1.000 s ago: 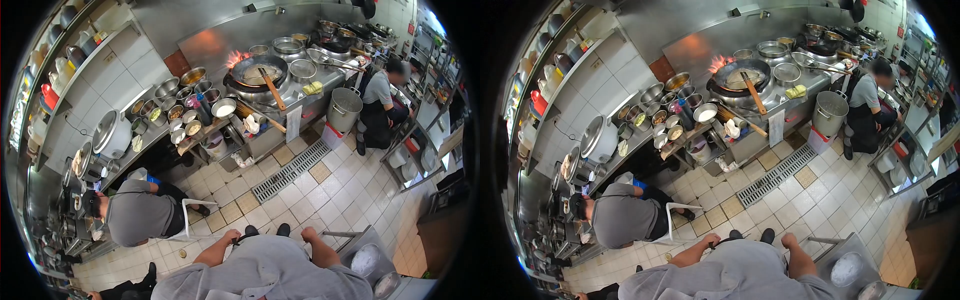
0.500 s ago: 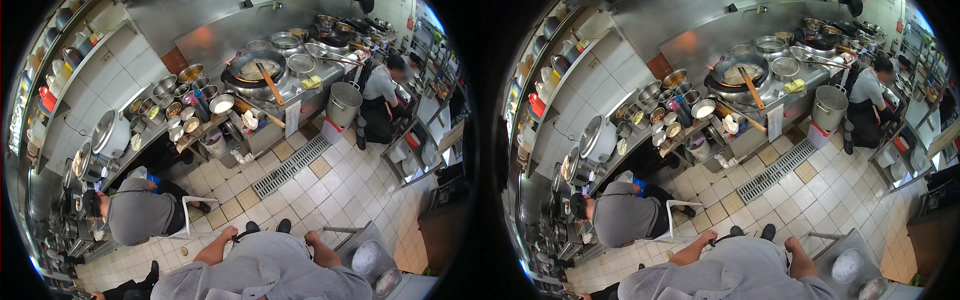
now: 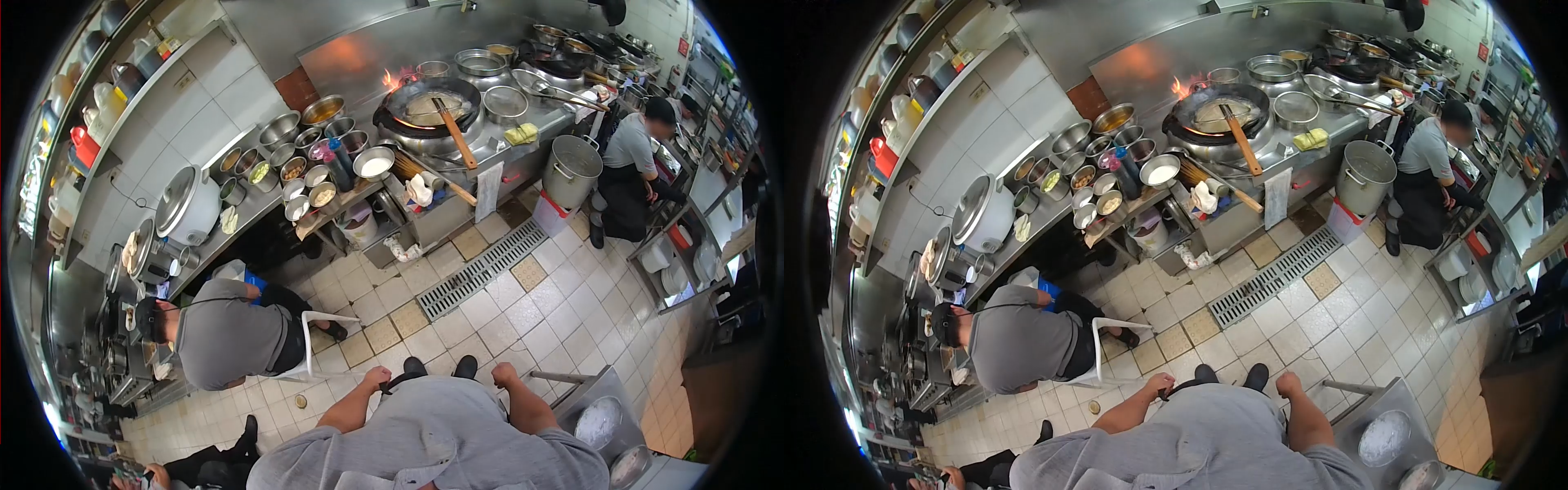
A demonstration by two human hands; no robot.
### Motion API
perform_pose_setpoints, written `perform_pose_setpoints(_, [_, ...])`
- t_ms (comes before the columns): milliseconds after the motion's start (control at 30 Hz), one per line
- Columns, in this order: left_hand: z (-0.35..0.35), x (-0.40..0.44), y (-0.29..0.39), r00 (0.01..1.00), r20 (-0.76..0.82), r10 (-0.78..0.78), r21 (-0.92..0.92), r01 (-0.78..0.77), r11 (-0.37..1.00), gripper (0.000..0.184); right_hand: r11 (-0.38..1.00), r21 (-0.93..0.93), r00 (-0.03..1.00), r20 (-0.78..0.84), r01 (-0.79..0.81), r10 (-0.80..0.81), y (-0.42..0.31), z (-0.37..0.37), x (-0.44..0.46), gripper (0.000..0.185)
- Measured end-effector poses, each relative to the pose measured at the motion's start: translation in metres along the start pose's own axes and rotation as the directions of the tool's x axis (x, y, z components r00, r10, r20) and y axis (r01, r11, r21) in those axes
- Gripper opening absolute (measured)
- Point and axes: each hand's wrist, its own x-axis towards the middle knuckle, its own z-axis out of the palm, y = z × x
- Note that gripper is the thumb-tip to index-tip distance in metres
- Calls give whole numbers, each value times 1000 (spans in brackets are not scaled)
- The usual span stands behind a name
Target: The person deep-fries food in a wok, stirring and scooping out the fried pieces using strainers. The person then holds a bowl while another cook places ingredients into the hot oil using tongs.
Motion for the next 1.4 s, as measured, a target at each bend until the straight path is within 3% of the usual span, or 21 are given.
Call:
perform_pose_setpoints(67, [-5,4,-11,995,81,54,79,-61,995,29,994,24,989,100,-109,106,7,18,5,18])
perform_pose_setpoints(167, [-6,-6,-6,998,23,51,155,-54,986,31,955,-281,993,95,93,-68,-11,-7,-31,10])
perform_pose_setpoints(267, [-7,-1,-13,997,43,68,203,-76,976,32,988,-154,992,126,22,-3,-7,5,-33,10])
perform_pose_setpoints(367, [-6,11,-27,998,58,38,209,-49,977,31,982,100,976,168,-158,140,0,21,-23,15])
perform_pose_setpoints(467, [-6,9,-18,998,41,-55,128,50,991,24,992,-65,988,107,-107,113,3,29,-14,16])
perform_pose_setpoints(567, [-16,-29,32,993,-72,90,309,-64,949,16,929,262,965,92,-260,245,7,37,-3,18])
perform_pose_setpoints(600, [-18,-35,46,991,-134,27,281,11,960,15,858,388,941,120,-337,316,3,31,-5,19])
perform_pose_setpoints(667, [-21,-43,67,962,-251,-103,210,158,965,14,538,635,822,315,-553,474,-17,-5,-14,19])
perform_pose_setpoints(733, [-25,-47,78,953,-298,-57,236,131,963,15,810,460,931,156,-365,331,-2,19,1,18])
perform_pose_setpoints(800, [-29,-53,88,946,-322,-44,241,127,962,15,910,336,970,95,-242,223,5,26,11,18])
perform_pose_setpoints(1033, [-31,-58,79,944,-327,-35,262,126,957,16,939,246,969,125,-239,214,3,15,20,20])
perform_pose_setpoints(1200, [-31,-56,60,953,-289,-86,239,159,958,18,985,128,990,99,-117,104,-4,0,21,20])
perform_pose_setpoints(1267, [-32,-61,61,957,-284,-66,259,143,955,18,994,58,988,130,-93,84,-8,-4,19,20])
perform_pose_setpoints(1367, [-32,-60,59,958,-273,-92,243,161,957,19,916,-357,982,118,182,-149,-12,-8,15,18])
perform_pose_setpoints(1400, [-31,-60,59,956,-280,-88,237,157,959,19,952,-282,988,128,123,-89,-13,-7,14,17])
